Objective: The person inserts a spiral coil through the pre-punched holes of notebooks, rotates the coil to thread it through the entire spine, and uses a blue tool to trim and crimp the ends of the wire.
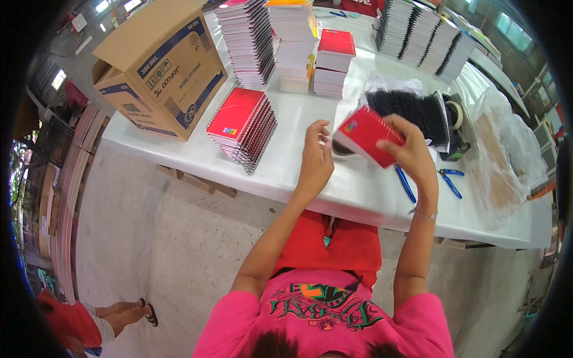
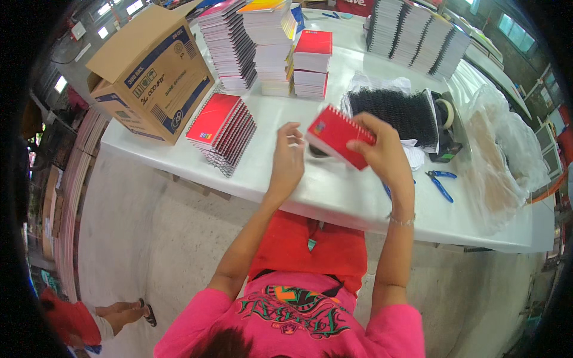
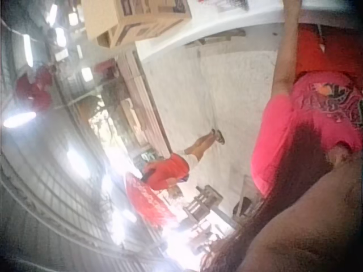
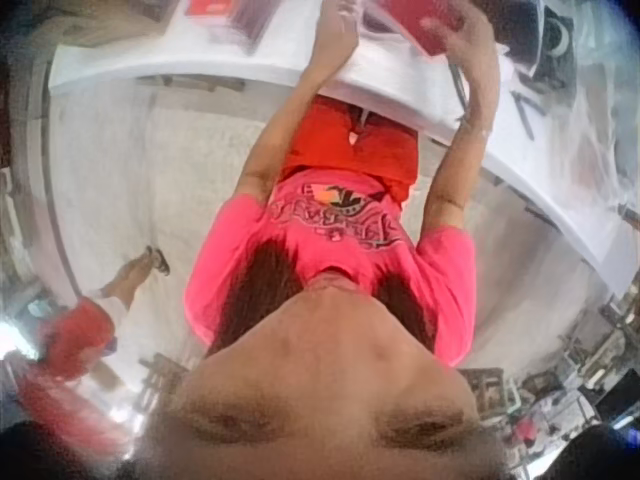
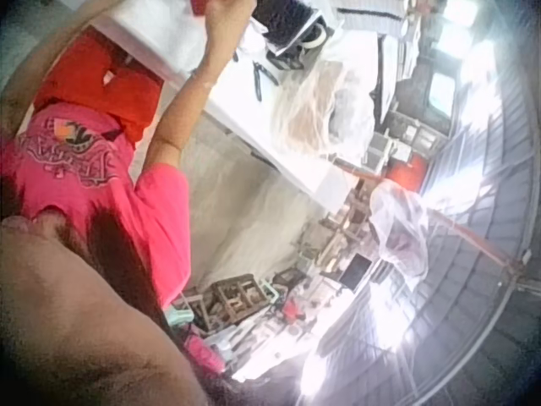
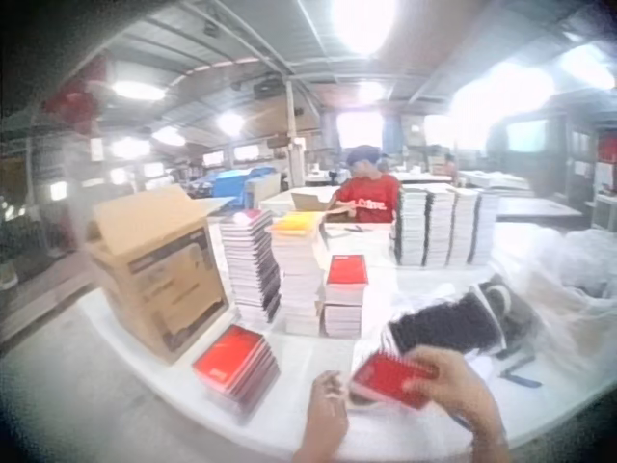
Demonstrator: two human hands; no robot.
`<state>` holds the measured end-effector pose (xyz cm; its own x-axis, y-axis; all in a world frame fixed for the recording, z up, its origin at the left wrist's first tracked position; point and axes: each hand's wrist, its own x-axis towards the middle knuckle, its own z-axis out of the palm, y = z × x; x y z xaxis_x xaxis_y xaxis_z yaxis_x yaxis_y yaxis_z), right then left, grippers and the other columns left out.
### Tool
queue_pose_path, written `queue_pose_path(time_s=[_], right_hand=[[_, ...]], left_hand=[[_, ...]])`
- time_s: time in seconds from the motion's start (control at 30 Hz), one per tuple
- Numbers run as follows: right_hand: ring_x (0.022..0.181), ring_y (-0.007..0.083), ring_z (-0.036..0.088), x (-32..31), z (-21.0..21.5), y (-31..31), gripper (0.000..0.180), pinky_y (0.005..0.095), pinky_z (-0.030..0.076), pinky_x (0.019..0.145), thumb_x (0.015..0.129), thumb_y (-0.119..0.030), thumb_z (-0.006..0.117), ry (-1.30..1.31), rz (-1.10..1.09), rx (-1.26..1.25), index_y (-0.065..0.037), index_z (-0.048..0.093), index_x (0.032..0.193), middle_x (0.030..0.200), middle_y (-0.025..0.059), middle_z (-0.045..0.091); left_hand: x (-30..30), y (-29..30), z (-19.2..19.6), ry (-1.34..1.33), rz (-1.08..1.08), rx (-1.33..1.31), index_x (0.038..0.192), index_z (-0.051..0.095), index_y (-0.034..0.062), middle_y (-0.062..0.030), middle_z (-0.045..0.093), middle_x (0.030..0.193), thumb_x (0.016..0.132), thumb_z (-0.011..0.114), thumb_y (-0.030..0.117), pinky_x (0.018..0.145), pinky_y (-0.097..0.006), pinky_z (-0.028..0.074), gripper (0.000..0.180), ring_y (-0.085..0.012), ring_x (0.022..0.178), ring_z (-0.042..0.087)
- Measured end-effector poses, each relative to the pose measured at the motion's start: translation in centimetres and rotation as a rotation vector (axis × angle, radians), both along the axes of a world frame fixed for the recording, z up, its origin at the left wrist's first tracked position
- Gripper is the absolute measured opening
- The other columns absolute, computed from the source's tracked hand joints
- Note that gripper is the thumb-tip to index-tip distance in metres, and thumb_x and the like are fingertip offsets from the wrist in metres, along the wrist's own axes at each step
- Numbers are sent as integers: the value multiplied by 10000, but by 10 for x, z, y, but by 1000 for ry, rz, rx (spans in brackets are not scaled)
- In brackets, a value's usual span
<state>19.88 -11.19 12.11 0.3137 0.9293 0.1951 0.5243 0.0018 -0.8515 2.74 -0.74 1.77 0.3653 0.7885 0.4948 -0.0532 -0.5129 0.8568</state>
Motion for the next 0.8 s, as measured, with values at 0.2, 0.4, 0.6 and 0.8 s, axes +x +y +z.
queue_pose_path(time_s=[0.2, 0.4, 0.6, 0.8], right_hand=[[939, 256, 655, -15, -58, -23, 368, 348, 504, 813, 731, 16, 718, -804, -28, -70, -14, 640, 1089, 962, 135, 683], [1009, 299, 604, -1, -57, -53, 428, 373, 412, 989, 761, 63, 649, -97, -45, -20, -52, 583, 1168, 1086, 127, 607], [1052, 219, 543, -17, -103, -58, 654, 294, 413, 945, 724, 180, 424, 19, -157, 111, -63, 413, 1331, 1214, 109, 490], [910, 242, 579, 47, -64, -20, 418, 317, 463, 851, 804, 169, 408, -210, -176, 385, -23, 575, 1135, 973, 130, 579]], left_hand=[[-5, -22, 16, 55, -296, 116, 1362, 426, 40, -155, 482, 1183, 865, 528, 16, 1007, -389, 387, 509, -299, 1167, 480], [1, -31, 3, 244, -363, 59, 1257, 520, 29, -195, 445, 1245, 875, 481, -37, 1056, -437, 357, 390, -371, 1214, 429], [21, -49, 0, 345, -101, 180, 1207, 548, 51, -193, 445, 1193, 889, 490, 4, 1014, -433, 376, 326, -383, 1149, 443], [2, -39, 2, 316, -164, 67, 1119, 590, 52, -166, 404, 1142, 878, 508, 8, 984, -410, 389, 258, -337, 1112, 453]])
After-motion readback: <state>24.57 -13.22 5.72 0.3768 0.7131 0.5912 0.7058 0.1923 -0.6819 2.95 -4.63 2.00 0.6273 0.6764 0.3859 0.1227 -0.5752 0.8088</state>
